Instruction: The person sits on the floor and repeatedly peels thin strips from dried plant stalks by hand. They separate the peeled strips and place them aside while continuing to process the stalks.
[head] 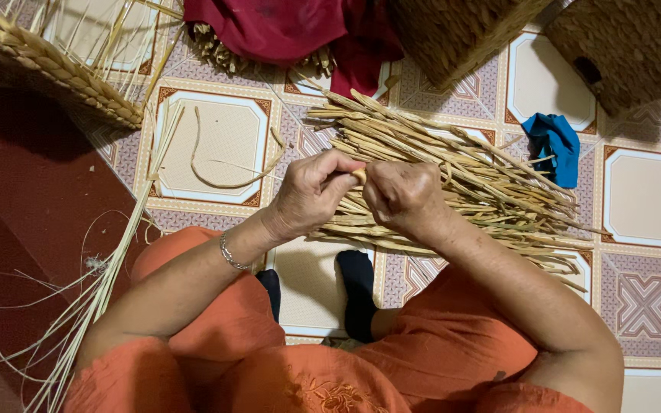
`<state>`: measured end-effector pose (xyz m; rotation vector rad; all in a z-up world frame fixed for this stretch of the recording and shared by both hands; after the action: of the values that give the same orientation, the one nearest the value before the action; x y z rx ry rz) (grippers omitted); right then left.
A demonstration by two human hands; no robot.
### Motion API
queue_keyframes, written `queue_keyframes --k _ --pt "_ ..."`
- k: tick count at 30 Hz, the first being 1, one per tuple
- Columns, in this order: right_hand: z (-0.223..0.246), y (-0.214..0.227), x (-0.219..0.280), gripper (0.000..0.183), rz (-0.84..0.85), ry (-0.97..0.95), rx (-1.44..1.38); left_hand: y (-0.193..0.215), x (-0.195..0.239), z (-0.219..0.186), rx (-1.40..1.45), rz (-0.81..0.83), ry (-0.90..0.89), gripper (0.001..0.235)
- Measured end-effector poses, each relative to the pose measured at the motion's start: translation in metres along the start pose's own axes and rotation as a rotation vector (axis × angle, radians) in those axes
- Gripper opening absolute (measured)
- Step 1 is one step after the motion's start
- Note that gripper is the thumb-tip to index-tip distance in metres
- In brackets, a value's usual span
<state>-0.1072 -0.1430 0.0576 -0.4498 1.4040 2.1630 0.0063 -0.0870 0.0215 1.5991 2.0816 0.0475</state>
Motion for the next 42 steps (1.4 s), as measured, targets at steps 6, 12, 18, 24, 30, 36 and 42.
queue_keyframes --k 6,12,18,24,30,36,42 --pt "-0.026 -0.022 0.015 0.005 0.033 -0.031 -0.017 0.0 -0.002 0.014 0.086 0.052 0.087 0.01" --pt "-0.086 0.011 0.036 0.012 0.062 -0.305 -0.017 0.01 -0.002 0.064 -0.085 0.349 0.468 0.054" --pt "-0.132 0.055 0.056 0.012 0.076 -0.483 0.197 0.044 0.002 0.083 -0.161 0.377 0.416 0.021" --pt "-0.105 0.086 0.044 0.015 -0.149 -0.169 0.851 0.036 0.002 0.086 -0.03 0.367 0.371 0.019" --pt "-0.187 -0.028 0.112 0.067 0.211 -1.209 -0.516 0.005 0.007 0.095 -0.07 0.35 0.491 0.018" --pt "-0.165 -0.078 0.099 0.077 -0.043 -1.263 -1.281 -0.018 0.022 0.084 -0.016 0.43 0.522 0.023" --pt "-0.249 -0.005 0.114 0.048 -0.676 -1.019 -1.303 -0.023 0.029 0.095 -0.14 0.58 0.557 0.026"
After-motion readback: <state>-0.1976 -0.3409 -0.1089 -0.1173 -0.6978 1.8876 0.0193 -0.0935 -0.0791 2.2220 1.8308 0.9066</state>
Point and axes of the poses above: each hand's wrist, its own x-axis away from the middle knuckle, its own y-axis out of the back of the hand, z = x × y, the point moved 9 cm from there along -x, towards the middle knuckle, and after that the axes turned 2 degrees about -x, right-handed, at the moved point
